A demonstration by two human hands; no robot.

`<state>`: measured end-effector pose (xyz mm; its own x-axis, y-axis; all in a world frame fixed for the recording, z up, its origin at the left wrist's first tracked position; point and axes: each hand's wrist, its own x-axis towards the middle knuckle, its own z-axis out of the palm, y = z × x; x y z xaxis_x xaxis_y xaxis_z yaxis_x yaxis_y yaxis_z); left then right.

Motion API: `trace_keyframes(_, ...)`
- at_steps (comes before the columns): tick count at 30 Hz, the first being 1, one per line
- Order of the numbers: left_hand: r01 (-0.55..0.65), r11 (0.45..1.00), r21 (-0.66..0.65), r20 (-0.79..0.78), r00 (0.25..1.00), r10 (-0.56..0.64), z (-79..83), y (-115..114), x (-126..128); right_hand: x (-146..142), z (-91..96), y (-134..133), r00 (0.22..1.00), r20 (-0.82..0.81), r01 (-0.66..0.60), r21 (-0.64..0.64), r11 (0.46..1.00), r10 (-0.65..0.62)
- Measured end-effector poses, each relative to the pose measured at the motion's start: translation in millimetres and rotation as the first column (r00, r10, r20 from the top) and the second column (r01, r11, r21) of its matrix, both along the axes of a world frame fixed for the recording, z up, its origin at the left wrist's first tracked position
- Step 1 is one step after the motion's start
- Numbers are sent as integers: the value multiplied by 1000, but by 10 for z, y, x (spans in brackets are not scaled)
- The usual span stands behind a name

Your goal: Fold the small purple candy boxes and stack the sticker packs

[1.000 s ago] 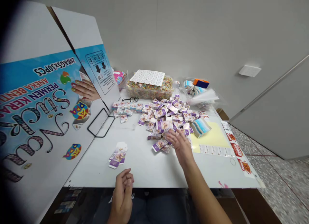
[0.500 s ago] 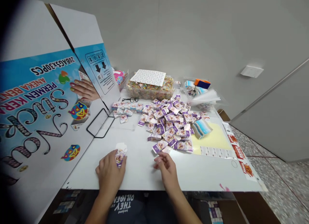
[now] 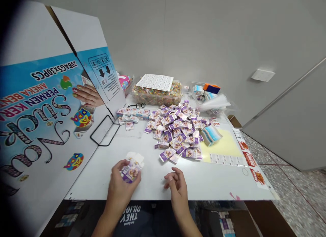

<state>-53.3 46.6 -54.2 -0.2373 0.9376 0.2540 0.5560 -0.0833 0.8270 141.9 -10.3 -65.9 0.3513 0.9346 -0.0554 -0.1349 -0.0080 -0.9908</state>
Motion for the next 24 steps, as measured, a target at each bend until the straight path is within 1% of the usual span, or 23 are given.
trace_keyframes(1,122,992,-32,75,990,-120,12,-81,62,-12,35,-6,999,2,-40,-6,999,40)
trace_keyframes(2,267,961,-68,119,959,-258,22,-170,128,-25,68,-10,996,8,-85,-13,996,85)
trace_keyframes(3,385,918,-98,124,920,-373,30,-261,194,-37,95,-12,991,20,-133,-23,991,133)
trace_keyframes(4,469,875,-117,99,882,-460,34,-348,257,-48,114,-15,983,39,-179,-36,983,180)
trace_keyframes(5,515,846,-138,68,857,-511,35,-428,313,-58,123,-20,974,58,-218,-50,975,221)
trace_keyframes(7,537,824,-184,11,839,-544,30,-544,394,-79,113,-39,962,82,-254,-69,965,259)
trace_keyframes(9,535,816,-221,-21,834,-552,26,-595,430,-103,80,-70,967,77,-238,-66,969,243)
trace_keyframes(12,548,795,-260,-40,817,-576,39,-582,427,-126,42,-117,978,50,-200,-38,979,201)
trace_keyframes(14,534,788,-306,-30,822,-569,55,-557,411,-105,59,-123,972,23,-233,-26,972,233)
trace_keyframes(15,526,785,-327,-23,826,-563,62,-548,404,-78,84,-117,961,9,-277,-30,960,277)
trace_keyframes(17,532,777,-337,-8,823,-567,63,-543,391,6,164,-88,913,-23,-409,-57,911,408)
trace_keyframes(20,586,744,-319,10,788,-616,31,-571,372,154,327,-43,798,-72,-602,-140,786,599)
trace_keyframes(21,601,733,-320,18,777,-629,14,-587,363,193,381,-34,765,-73,-642,-174,747,640)
trace_keyframes(22,610,723,-324,28,770,-638,-3,-605,352,222,430,-29,742,-49,-663,-209,719,669)
trace_keyframes(24,628,706,-328,63,760,-646,-23,-638,330,249,507,-23,703,50,-673,-277,686,709)
